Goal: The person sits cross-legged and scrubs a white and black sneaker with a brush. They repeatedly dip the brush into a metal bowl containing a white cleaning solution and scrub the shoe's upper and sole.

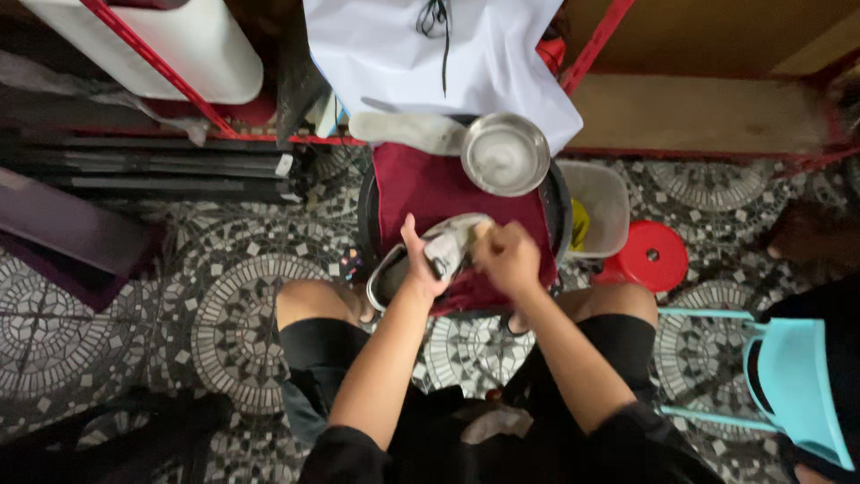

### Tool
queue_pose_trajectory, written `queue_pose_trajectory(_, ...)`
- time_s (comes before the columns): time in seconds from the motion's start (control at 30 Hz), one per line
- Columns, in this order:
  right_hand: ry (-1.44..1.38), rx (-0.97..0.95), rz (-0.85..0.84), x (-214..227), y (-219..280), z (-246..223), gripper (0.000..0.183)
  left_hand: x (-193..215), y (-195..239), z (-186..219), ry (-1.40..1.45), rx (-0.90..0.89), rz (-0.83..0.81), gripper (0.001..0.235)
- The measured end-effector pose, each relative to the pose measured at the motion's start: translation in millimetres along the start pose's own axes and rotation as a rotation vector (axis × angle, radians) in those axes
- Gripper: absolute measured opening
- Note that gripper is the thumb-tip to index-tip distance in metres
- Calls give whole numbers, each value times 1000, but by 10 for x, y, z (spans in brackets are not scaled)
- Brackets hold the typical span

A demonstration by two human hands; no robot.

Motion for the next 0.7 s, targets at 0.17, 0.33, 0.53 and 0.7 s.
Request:
queue_pose_trajectory(0.17, 14, -2, 76, 39, 43, -267, 38, -91, 19, -30, -17, -34, -40, 135)
queue_pose_trajectory(0.33, 180, -55, 66, 153, -42, 6, 34, -16, 52, -20, 31, -42, -36, 125)
queue_pose_trajectory(0.53, 105, -11, 23, -200, 17, 419, 35, -37, 1, 49, 7, -36, -63, 133)
queue_pose_trajectory(0.7, 141, 56, 101, -126, -215, 1, 40, -405, 313, 15, -6, -26, -38, 138)
Point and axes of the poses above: each hand's wrist, its own y-axis away from the middle knuckle, its own x-axis out of the back of the hand, z = x × y, the point moved 6 cm from there along -y, towards the middle knuckle
